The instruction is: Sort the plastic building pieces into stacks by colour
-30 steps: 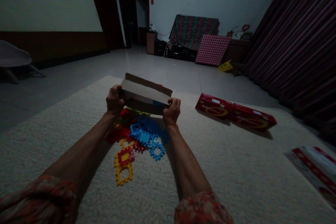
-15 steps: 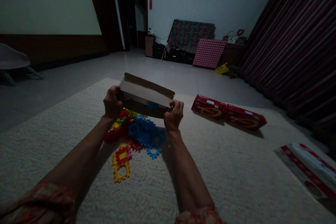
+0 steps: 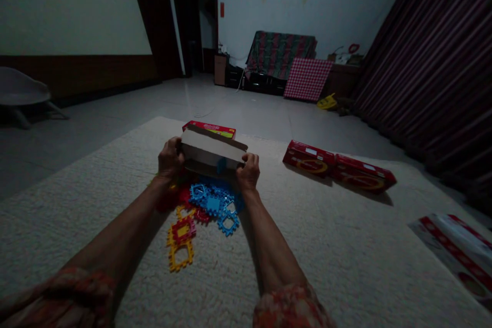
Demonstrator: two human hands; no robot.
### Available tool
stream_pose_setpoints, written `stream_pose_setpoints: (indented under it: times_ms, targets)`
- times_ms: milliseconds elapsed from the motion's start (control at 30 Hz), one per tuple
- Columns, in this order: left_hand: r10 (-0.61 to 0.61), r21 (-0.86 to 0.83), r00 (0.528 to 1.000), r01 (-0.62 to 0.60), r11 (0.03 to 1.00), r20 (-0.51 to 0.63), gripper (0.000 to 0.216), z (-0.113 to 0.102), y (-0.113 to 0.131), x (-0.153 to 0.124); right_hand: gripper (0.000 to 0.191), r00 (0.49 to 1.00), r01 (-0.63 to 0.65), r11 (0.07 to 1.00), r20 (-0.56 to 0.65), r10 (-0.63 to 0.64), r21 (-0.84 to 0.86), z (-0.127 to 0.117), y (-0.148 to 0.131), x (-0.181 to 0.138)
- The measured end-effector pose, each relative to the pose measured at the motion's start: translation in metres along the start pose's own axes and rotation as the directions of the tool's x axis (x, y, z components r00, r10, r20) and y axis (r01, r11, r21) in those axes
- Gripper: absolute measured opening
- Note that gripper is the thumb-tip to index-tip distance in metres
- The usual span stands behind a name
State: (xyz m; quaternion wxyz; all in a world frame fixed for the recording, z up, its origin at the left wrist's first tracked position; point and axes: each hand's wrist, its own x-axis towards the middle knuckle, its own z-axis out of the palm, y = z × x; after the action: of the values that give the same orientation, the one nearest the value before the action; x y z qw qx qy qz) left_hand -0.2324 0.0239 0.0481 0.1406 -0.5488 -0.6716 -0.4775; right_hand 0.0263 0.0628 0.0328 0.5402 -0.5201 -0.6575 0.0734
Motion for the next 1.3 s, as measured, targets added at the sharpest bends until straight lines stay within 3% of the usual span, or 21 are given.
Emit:
stream_pose_setpoints:
  times_ms: [200,333,500,700,833,1000,1133,1200,1233,1300]
  targets:
    - [0.001,0.058,1.000,0.000,0.998,-0.015,0.036,0.001,0.001,0.005,0.027,1.000,-0.012,0.999,0.028,0.013,-0.044,0.000,-0.005,0.010]
    - [-0.015,0.100,0.988,0.000,0.995,0.155,0.043,-0.004,0.017,-0.003,0.028,0.987,-0.047,0.985,0.147,0.071,-0.164,-0.029,-0.002,0.013]
    - [-0.032,0.180,0.904,-0.050,0.982,0.426,0.043,0.004,0.073,-0.019,0.030,0.935,-0.100,0.900,0.269,0.230,-0.424,-0.099,0.020,0.021]
    - [0.027,0.089,0.776,-0.106,0.990,0.630,0.040,0.023,0.166,-0.048,0.031,0.867,-0.185,0.727,0.238,0.438,-0.662,-0.201,0.060,0.015]
    - [0.008,0.061,0.683,-0.077,0.995,0.730,0.037,0.032,0.203,-0.077,0.034,0.832,-0.199,0.644,0.220,0.509,-0.738,-0.240,0.083,0.000]
    - [-0.040,0.082,0.612,-0.042,0.996,0.789,0.037,0.040,0.212,-0.099,0.037,0.791,-0.205,0.601,0.231,0.566,-0.772,-0.248,0.087,-0.016]
    - [-0.036,0.092,0.611,-0.059,0.994,0.790,0.038,0.042,0.210,-0.101,0.035,0.915,-0.135,0.624,0.146,0.377,-0.769,-0.244,0.063,-0.022]
    - [-0.031,0.090,0.616,-0.065,0.994,0.787,0.037,0.042,0.210,-0.100,0.028,0.941,-0.058,0.658,0.180,0.288,-0.751,-0.238,0.047,-0.023]
    - [-0.029,0.089,0.619,-0.067,0.994,0.785,0.037,0.042,0.210,-0.100,0.024,0.926,-0.025,0.675,0.237,0.294,-0.737,-0.234,0.040,-0.022]
    - [-0.028,0.091,0.617,-0.070,0.993,0.786,0.036,0.041,0.211,-0.100,0.016,0.849,0.001,0.690,0.365,0.382,-0.724,-0.223,0.032,-0.020]
